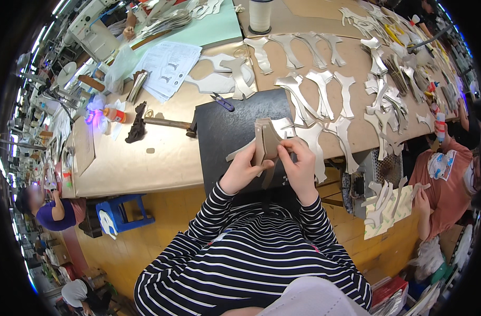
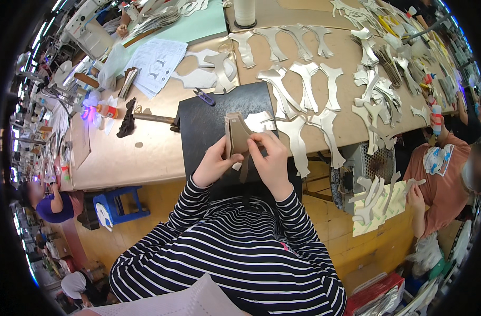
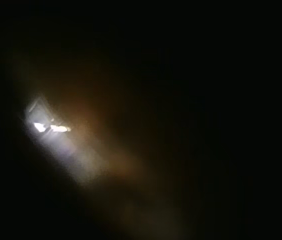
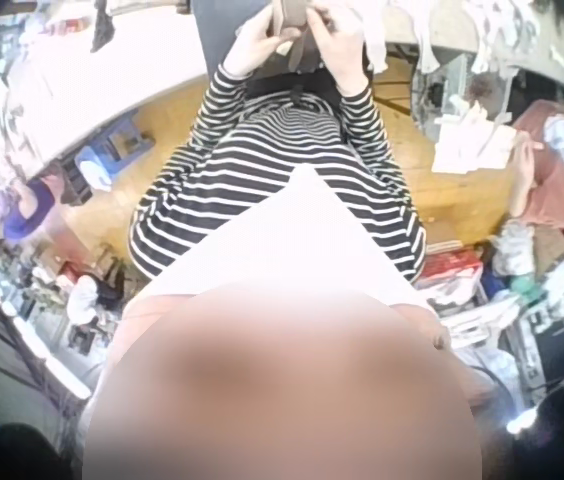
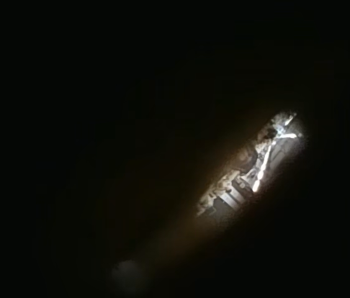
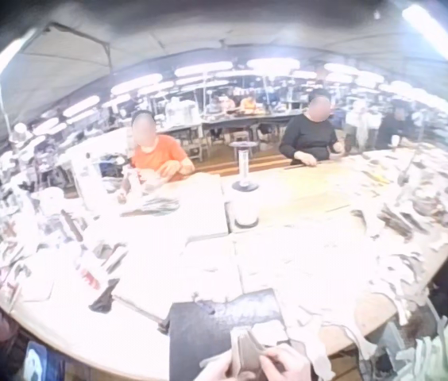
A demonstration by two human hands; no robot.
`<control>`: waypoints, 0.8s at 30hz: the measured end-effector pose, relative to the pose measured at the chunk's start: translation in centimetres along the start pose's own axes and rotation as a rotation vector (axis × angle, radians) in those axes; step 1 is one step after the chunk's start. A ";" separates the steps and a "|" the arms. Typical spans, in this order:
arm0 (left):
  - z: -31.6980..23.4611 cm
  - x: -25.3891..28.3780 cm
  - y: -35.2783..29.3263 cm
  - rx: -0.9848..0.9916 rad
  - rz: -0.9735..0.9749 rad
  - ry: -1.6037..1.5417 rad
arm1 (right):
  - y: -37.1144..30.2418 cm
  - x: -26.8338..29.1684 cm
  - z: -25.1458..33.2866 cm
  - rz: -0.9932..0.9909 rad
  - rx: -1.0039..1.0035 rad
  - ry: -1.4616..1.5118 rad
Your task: The person assembles beige fabric pieces by hand, aligning and joining edges on a black work surface. They repeatedly pick up, fold, and place the pieces, occasionally using a small tool to press or secure the seams. Other workers are visible in the background performing similar tasks.
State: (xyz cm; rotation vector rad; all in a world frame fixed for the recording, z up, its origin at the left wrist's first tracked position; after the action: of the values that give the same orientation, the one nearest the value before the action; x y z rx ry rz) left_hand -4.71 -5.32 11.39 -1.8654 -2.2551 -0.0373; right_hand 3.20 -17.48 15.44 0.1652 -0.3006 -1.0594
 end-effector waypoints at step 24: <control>1.4 -2.0 1.2 0.067 -0.183 -0.370 | -3.7 6.1 -5.7 -0.357 -0.303 0.429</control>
State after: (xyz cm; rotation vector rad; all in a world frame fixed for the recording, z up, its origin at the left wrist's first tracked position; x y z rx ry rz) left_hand -3.41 -6.79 9.49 -1.7426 -2.6255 0.3799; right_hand 4.76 -24.66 10.04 0.1723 0.2882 -1.3740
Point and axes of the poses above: each hand's wrist, its own y-axis towards the middle knuckle, its own x-axis out of the back of the hand, z = x × y, the point moved 9 cm from there along y, towards the middle knuckle, and after that the axes turned 5 degrees about y, right-handed, at the moved point
